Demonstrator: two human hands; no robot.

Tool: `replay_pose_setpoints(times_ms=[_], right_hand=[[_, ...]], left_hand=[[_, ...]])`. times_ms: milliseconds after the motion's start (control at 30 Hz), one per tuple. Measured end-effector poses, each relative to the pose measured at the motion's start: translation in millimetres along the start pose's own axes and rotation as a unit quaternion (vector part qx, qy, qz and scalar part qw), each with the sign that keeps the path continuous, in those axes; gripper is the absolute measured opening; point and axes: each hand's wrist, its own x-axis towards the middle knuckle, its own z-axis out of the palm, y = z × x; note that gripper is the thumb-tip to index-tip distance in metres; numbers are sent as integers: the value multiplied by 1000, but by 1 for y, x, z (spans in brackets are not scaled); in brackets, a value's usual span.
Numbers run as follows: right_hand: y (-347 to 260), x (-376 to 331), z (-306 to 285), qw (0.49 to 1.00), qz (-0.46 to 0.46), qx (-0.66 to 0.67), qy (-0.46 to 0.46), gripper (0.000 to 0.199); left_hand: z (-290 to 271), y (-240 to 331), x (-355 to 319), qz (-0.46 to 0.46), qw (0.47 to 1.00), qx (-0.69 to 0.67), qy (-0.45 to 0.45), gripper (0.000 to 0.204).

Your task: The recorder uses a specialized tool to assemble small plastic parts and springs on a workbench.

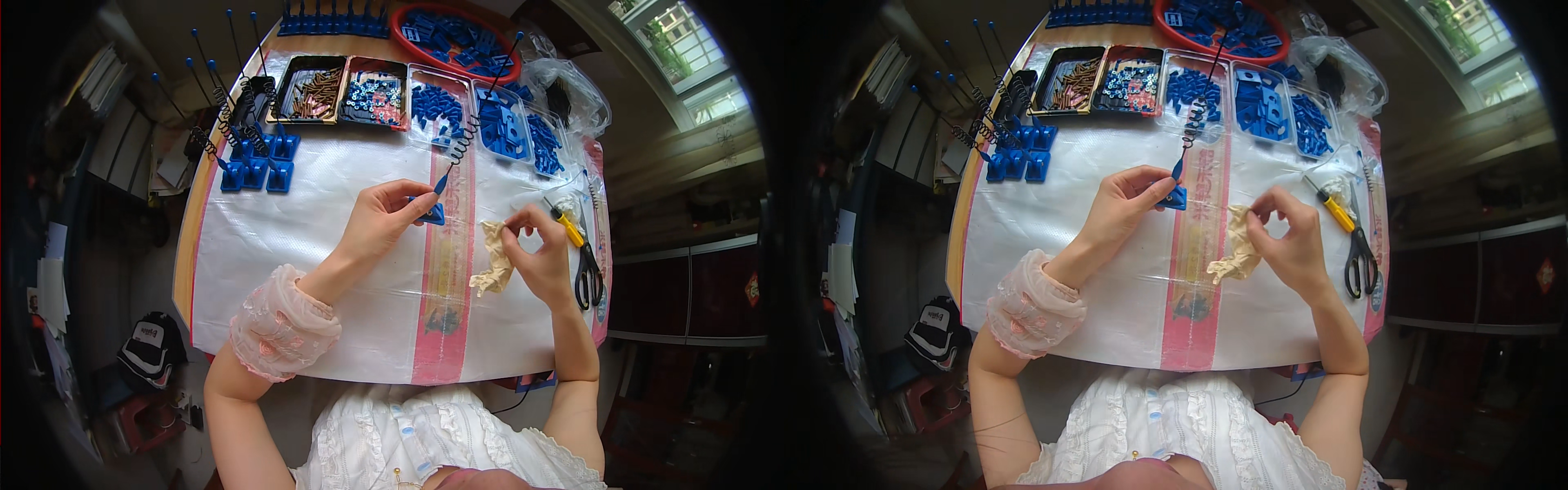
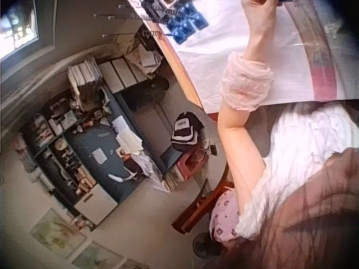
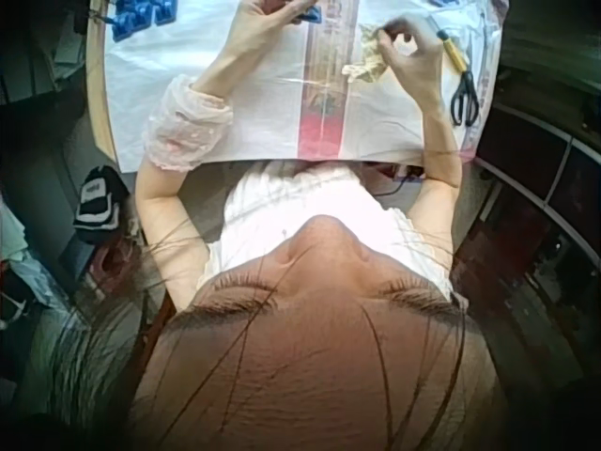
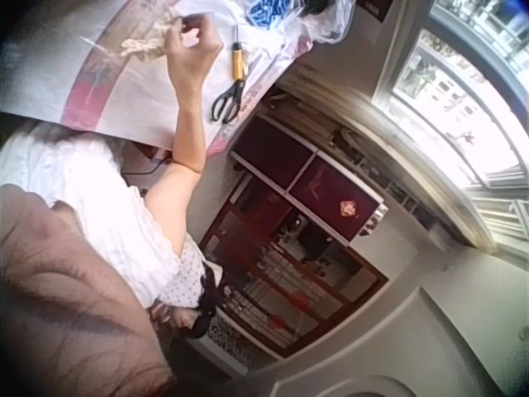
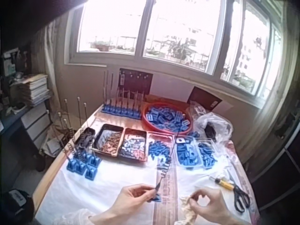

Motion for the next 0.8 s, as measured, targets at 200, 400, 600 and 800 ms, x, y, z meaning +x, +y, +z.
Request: replay_pose_setpoints(times_ms=[200, 400, 600, 800], right_hand=[[-22, 34, 37, 992, -90, 76, 34, 8], [-31, 40, 50, 992, -79, 87, 35, 8], [-29, 44, 56, 994, -52, 90, 40, 6], [-28, 44, 56, 994, -42, 93, 41, 7]], left_hand=[[-1, 0, -1, 16, 1000, -11, 4, 24], [0, 2, -2, 21, 999, -23, 8, 25], [0, -1, -1, 30, 999, -35, 1, 25], [0, 0, -1, 27, 999, -23, 1, 26]])
